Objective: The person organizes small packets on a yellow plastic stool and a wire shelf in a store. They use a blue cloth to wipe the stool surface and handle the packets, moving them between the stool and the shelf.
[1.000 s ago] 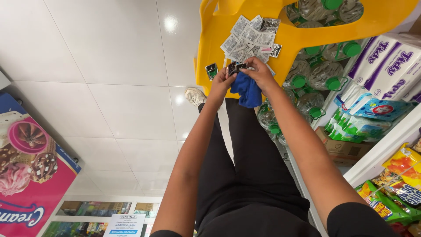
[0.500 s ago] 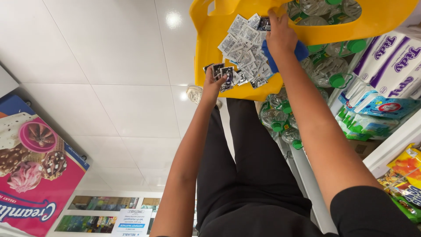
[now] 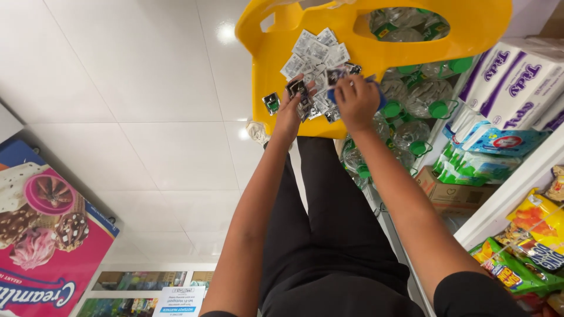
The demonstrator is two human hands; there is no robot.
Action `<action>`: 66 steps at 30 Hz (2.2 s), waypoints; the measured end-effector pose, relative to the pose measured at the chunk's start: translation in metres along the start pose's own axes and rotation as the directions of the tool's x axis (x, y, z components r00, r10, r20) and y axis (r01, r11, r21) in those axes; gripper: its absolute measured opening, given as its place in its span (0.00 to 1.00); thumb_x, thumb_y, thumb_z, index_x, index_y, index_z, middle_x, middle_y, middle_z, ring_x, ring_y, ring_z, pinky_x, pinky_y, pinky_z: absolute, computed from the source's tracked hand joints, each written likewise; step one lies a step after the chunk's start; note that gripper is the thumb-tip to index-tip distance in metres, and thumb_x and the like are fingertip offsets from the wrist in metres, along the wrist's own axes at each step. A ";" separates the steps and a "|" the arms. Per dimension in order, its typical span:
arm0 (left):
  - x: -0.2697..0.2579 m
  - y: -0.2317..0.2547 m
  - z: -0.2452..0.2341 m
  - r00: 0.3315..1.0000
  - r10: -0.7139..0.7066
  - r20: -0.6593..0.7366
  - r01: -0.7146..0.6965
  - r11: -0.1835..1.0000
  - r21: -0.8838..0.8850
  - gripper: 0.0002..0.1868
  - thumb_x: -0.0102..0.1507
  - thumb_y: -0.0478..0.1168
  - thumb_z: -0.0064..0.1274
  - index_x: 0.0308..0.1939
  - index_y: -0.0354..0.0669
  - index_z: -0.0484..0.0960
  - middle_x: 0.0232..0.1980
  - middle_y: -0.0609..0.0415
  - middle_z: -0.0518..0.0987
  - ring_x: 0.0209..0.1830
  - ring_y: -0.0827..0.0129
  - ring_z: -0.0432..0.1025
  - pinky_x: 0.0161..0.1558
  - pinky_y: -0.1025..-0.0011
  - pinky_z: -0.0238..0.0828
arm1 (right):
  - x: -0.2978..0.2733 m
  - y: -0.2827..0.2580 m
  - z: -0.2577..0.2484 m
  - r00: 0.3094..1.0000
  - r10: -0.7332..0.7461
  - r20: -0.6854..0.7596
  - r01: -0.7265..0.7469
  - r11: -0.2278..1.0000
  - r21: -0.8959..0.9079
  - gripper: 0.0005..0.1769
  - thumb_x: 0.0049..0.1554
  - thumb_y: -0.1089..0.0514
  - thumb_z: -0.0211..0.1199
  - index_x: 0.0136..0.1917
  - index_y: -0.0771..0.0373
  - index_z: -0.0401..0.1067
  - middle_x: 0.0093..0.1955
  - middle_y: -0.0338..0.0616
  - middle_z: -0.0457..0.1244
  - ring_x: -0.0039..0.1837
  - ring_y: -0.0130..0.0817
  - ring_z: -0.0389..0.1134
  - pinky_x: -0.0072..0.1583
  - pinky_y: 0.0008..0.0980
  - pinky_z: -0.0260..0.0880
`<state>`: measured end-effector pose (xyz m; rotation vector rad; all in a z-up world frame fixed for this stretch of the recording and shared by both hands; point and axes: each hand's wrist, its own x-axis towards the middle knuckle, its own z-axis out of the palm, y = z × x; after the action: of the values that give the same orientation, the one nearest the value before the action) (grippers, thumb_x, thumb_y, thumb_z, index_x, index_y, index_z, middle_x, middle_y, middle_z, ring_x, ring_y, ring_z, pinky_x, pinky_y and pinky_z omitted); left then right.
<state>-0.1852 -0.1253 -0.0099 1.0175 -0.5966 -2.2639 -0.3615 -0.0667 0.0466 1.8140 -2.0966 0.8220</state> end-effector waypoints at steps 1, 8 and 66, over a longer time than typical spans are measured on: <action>0.001 -0.001 0.008 1.000 -0.005 0.006 0.005 1.000 0.001 0.21 0.74 0.38 0.38 0.72 0.51 0.67 0.65 0.43 0.78 0.65 0.56 0.72 0.57 0.67 0.68 | -0.004 -0.005 -0.002 1.000 0.004 0.000 -0.004 1.000 -0.006 0.07 0.60 0.65 0.67 0.41 0.57 0.73 0.45 0.41 0.66 0.43 0.33 0.69 0.41 0.33 0.61; -0.002 -0.012 0.025 0.983 0.137 0.124 -0.166 0.950 0.266 0.22 0.74 0.41 0.47 0.72 0.47 0.67 0.65 0.44 0.77 0.67 0.62 0.69 0.70 0.63 0.63 | -0.040 -0.016 0.010 0.917 0.149 0.370 -0.303 0.864 0.403 0.05 0.60 0.59 0.65 0.49 0.59 0.73 0.46 0.45 0.66 0.44 0.49 0.68 0.43 0.44 0.67; -0.381 0.025 -0.123 0.935 0.354 -0.011 -0.312 0.839 0.445 0.27 0.61 0.26 0.55 0.62 0.55 0.75 0.49 0.55 0.79 0.49 0.72 0.70 0.52 0.70 0.70 | -0.175 -0.367 -0.118 0.640 0.525 0.561 -0.749 0.259 0.611 0.25 0.56 0.41 0.73 0.61 0.52 0.73 0.54 0.41 0.67 0.58 0.35 0.68 0.60 0.38 0.68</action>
<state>0.1251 0.0896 0.1275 1.1156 -1.1845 -1.7991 0.0066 0.1191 0.1413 1.2249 -3.0082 2.2263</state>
